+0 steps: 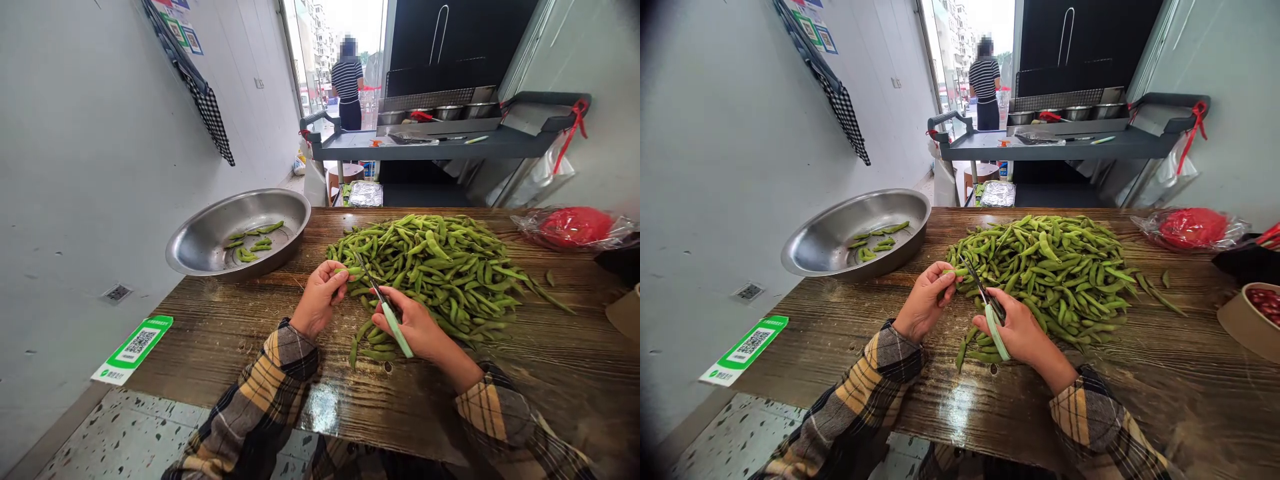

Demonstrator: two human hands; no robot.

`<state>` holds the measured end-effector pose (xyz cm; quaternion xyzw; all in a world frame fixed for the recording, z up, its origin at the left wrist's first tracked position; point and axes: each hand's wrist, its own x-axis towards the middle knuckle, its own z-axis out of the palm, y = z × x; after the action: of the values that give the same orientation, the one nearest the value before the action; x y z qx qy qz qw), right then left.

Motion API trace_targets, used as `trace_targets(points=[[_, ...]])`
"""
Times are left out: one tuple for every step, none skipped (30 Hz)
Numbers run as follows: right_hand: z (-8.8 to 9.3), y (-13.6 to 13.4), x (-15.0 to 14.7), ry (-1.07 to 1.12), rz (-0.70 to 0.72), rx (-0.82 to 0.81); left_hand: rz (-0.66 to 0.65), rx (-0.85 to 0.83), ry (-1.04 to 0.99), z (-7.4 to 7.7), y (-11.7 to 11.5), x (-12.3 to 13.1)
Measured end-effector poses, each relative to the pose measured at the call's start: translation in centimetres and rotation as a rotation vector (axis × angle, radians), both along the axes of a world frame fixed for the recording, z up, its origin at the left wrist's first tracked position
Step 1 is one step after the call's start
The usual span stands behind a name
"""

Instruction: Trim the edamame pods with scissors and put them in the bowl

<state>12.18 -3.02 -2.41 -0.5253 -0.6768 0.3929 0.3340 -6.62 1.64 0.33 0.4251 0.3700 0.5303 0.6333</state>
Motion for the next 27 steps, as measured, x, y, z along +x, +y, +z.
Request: trace_targets(points=[[0.1, 0.0, 0.0, -0.01, 0.001, -0.011, -0.007, -0.001, 0.007, 0.0, -0.1, 0.1], [0.2, 0.0, 0.0, -0.017, 0.0, -0.023, -0.012, -0.004, 0.017, 0.0, -0.2, 0.2], [0.3, -0.1, 0.0, -0.023, -0.001, -0.032, -0.016, -0.008, 0.03, 0.0, -0.3, 0.2], [0.4, -0.1, 0.0, -0.028, -0.003, -0.037, -0.019, -0.012, 0.044, 0.0, -0.3, 0.3], [0.5, -0.1, 0.0, -0.032, -0.003, -0.037, -0.021, -0.015, 0.055, -0.1, -0.4, 0.3], [0.5, -0.1, 0.0, -0.034, -0.001, -0.03, -0.025, -0.016, 0.064, -0.1, -0.4, 0.4], [0.6, -0.1, 0.0, -0.033, 0.002, -0.017, -0.03, -0.014, 0.069, -0.1, -0.4, 0.4], [0.5, -0.1, 0.0, -0.03, 0.003, 0.0, -0.037, -0.01, 0.071, -0.2, -0.4, 0.4], [0.5, -0.1, -0.1, -0.026, 0.004, 0.019, -0.042, -0.005, 0.07, -0.2, -0.4, 0.4], [0.4, -0.1, -0.1, -0.021, 0.004, 0.036, -0.046, -0.001, 0.069, -0.3, -0.4, 0.4], [0.4, -0.1, -0.1, -0.017, 0.0, 0.053, -0.049, 0.001, 0.069, -0.3, -0.4, 0.3], [0.3, 0.0, -0.1, -0.015, -0.007, 0.069, -0.049, 0.002, 0.069, -0.3, -0.4, 0.3], [0.2, 0.0, -0.1, -0.013, -0.018, 0.083, -0.047, 0.002, 0.069, -0.3, -0.4, 0.3], [0.1, 0.0, -0.1, -0.01, -0.029, 0.095, -0.044, 0.0, 0.067, -0.3, -0.4, 0.3], [0.0, 0.0, -0.1, -0.006, -0.036, 0.105, -0.041, -0.001, 0.063, -0.3, -0.4, 0.3], [0.0, 0.0, -0.1, 0.0, -0.041, 0.111, -0.041, -0.002, 0.057, -0.3, -0.3, 0.3], [-0.1, 0.1, -0.1, 0.004, -0.041, 0.113, -0.041, 0.0, 0.048, -0.3, -0.3, 0.3], [-0.2, 0.1, -0.1, 0.007, -0.037, 0.111, -0.042, 0.001, 0.039, -0.2, -0.3, 0.4], [-0.2, 0.1, 0.0, 0.009, -0.034, 0.108, -0.041, 0.002, 0.03, -0.2, -0.2, 0.4], [-0.2, 0.1, 0.0, 0.013, -0.031, 0.102, -0.036, 0.001, 0.019, -0.2, -0.2, 0.4], [-0.2, 0.2, 0.0, 0.023, -0.034, 0.094, -0.026, -0.002, 0.007, -0.1, -0.1, 0.3], [-0.1, 0.2, 0.0, 0.047, -0.04, 0.081, -0.012, -0.009, -0.007, -0.1, 0.0, 0.3], [-0.1, 0.2, 0.1, 0.09, -0.047, 0.061, 0.002, -0.022, -0.026, -0.1, 0.1, 0.2], [0.0, 0.2, 0.2, 0.152, -0.061, 0.032, 0.01, -0.04, -0.05, -0.1, 0.2, 0.0], [0.2, 0.2, 0.3, 0.231, -0.079, -0.005, 0.009, -0.063, -0.075, -0.2, 0.4, -0.1], [0.3, 0.3, 0.5, 0.318, -0.101, -0.043, -0.004, -0.09, -0.098, -0.3, 0.5, -0.3], [0.5, 0.3, 0.7, 0.407, -0.125, -0.077, -0.026, -0.116, -0.109, -0.4, 0.7, -0.4]])
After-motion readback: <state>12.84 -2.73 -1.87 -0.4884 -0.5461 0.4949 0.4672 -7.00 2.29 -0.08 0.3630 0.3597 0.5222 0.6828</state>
